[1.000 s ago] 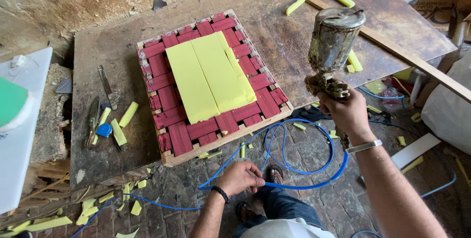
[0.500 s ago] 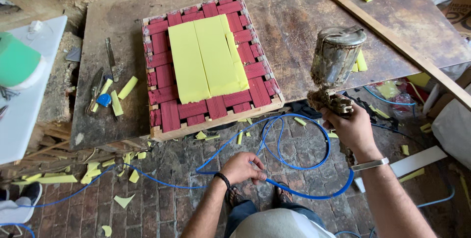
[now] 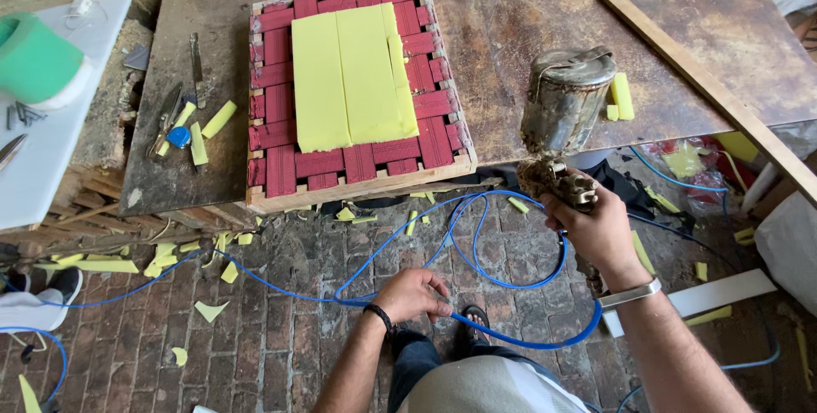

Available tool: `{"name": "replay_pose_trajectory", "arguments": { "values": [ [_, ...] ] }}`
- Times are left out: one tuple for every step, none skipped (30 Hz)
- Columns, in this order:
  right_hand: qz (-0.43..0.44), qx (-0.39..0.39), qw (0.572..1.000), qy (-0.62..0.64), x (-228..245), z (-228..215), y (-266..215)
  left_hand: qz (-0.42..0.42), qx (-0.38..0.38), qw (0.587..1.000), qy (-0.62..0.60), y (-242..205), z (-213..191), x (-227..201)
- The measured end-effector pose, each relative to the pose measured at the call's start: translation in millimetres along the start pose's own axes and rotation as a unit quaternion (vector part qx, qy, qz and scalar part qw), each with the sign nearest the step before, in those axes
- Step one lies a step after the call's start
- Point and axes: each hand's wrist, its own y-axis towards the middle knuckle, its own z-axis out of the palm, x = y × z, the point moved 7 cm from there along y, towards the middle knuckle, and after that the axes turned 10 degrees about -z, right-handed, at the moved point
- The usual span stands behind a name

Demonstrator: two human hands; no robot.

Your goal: The person measures and cuts a white foam board using a wooden straightedge and a hand saw. They then move to a woven chair seat, place yellow foam pieces on it, and use a pneumatic nail gun to secure the foam to the seat frame.

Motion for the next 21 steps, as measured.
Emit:
{"name": "replay_pose_trajectory", "arguments": {
  "values": [
    [0.004, 0.017, 1.000, 0.020, -1, 3, 0, -0.002, -0.003, 1.000, -0.010, -1, 0, 2],
    [0.008, 0.033, 0.999, 0.040, -1, 5, -1, -0.003, -0.005, 1.000, -0.021, -2, 1, 6],
    [0.007, 0.028, 0.999, 0.025, -1, 4, -1, -0.005, -0.008, 0.999, -0.032, -2, 1, 10],
    [0.006, 0.024, 1.000, 0.010, -1, 3, -1, 0.003, -0.005, 0.998, -0.058, -3, 2, 13],
    [0.005, 0.019, 1.000, -0.004, -1, 3, 0, 0.011, -0.003, 0.996, -0.084, -4, 2, 16],
    [0.004, 0.021, 1.000, -0.019, 0, 4, 1, 0.021, -0.001, 0.994, -0.111, -5, 2, 18],
    [0.002, 0.022, 0.999, -0.034, 2, 6, 2, 0.021, -0.007, 0.995, -0.101, -6, 2, 21],
    [0.001, 0.023, 0.999, -0.049, 2, 7, 3, 0.021, -0.013, 0.996, -0.091, -6, 2, 23],
    [-0.010, 0.041, 0.999, -0.019, 5, 12, 3, 0.020, -0.019, 0.996, -0.080, -6, 2, 26],
    [-0.020, 0.057, 0.998, 0.009, 7, 16, 4, 0.021, -0.019, 0.995, -0.094, -6, 3, 27],
    [-0.030, 0.074, 0.996, 0.038, 9, 21, 5, 0.023, -0.019, 0.994, -0.108, -7, 3, 29],
    [-0.024, 0.070, 0.997, 0.026, 8, 24, 5, 0.023, -0.020, 0.992, -0.121, -9, 1, 31],
    [-0.018, 0.067, 0.998, 0.015, 8, 28, 5, 0.027, -0.026, 0.991, -0.126, -13, -2, 33],
    [-0.013, 0.063, 0.998, 0.003, 8, 33, 5, 0.032, -0.034, 0.991, -0.129, -16, -6, 36],
    [-0.018, 0.072, 0.997, -0.008, 10, 40, 6, 0.037, -0.041, 0.990, -0.133, -20, -10, 38],
    [-0.023, 0.081, 0.996, -0.021, 13, 47, 7, 0.030, -0.047, 0.990, -0.132, -22, -14, 41],
    [-0.029, 0.090, 0.995, -0.033, 15, 54, 9, 0.023, -0.053, 0.990, -0.130, -24, -17, 43],
    [-0.018, 0.097, 0.995, -0.011, 16, 62, 9, 0.016, -0.059, 0.990, -0.130, -27, -20, 47],
    [-0.007, 0.105, 0.994, 0.011, 16, 71, 9, 0.024, -0.060, 0.987, -0.144, -29, -24, 50],
    [0.006, 0.112, 0.993, 0.033, 16, 80, 9, 0.031, -0.061, 0.985, -0.159, -32, -28, 53],
    [-0.006, 0.116, 0.993, 0.022, 19, 86, 9, 0.038, -0.063, 0.982, -0.174, -36, -31, 56]
  ]
}}
